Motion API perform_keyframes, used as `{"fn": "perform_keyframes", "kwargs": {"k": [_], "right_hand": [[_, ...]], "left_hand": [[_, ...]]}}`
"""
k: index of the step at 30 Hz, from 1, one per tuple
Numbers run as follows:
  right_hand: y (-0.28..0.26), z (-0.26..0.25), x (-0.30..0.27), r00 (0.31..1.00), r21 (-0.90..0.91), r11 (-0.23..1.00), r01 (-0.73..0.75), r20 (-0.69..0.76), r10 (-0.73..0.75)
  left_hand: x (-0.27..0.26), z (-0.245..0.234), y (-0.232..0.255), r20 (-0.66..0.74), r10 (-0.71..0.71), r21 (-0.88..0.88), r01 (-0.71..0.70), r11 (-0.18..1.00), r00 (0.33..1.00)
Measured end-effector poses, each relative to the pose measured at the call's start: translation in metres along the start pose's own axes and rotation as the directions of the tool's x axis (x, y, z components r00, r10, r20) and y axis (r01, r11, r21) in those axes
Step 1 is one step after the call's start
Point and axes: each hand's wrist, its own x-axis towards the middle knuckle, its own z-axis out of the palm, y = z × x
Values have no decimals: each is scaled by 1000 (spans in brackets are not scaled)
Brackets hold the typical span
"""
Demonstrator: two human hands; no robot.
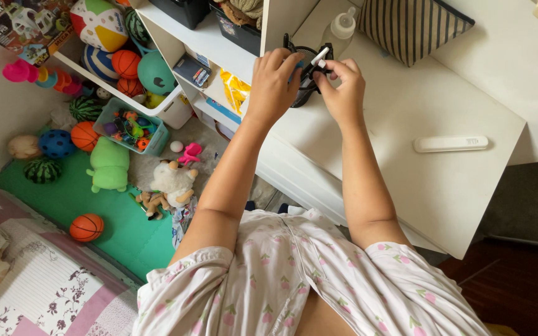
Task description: The person organizes various items on a white desk and shelf unit. They place a knitted hat and a red plush toy into a black storage bin, then arrange two baseball caps on the shelf. They also place pens, a thermometer, and a bottle into a mesh holder, and finally put a white mesh bag into the shelf.
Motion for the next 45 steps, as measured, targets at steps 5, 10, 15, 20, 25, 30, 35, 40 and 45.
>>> {"fn": "perform_keyframes", "kwargs": {"k": [5,10,15,20,25,30,35,40,45], "right_hand": [[9,6,-19,976,200,957,-209,-13,216],[15,28,-32,978,328,922,-207,86,189],[15,30,-32,982,319,930,-184,110,156],[10,23,-38,984,147,973,-176,47,171],[37,-23,-46,952,87,951,-297,105,288],[111,-133,-79,913,-554,737,-387,-341,223],[184,-180,-125,741,-627,399,-669,-525,419],[197,-171,-135,722,-404,630,-663,-569,395],[140,-134,-101,602,759,633,-153,-436,669]], "left_hand": [[-18,5,-11,-101,-42,-40,38,998,994],[-39,36,-34,-29,-190,-437,159,885,981],[-39,53,-59,329,-229,-628,393,672,916],[-27,59,-71,397,-176,-622,405,670,901],[-30,71,-70,167,-95,-678,184,712,981],[-54,92,-55,31,-353,-388,337,858,935],[-56,102,-63,195,-357,-591,400,700,914],[-54,100,-65,143,-237,-624,273,732,961],[-54,97,-58,111,-278,-640,283,715,954]]}}
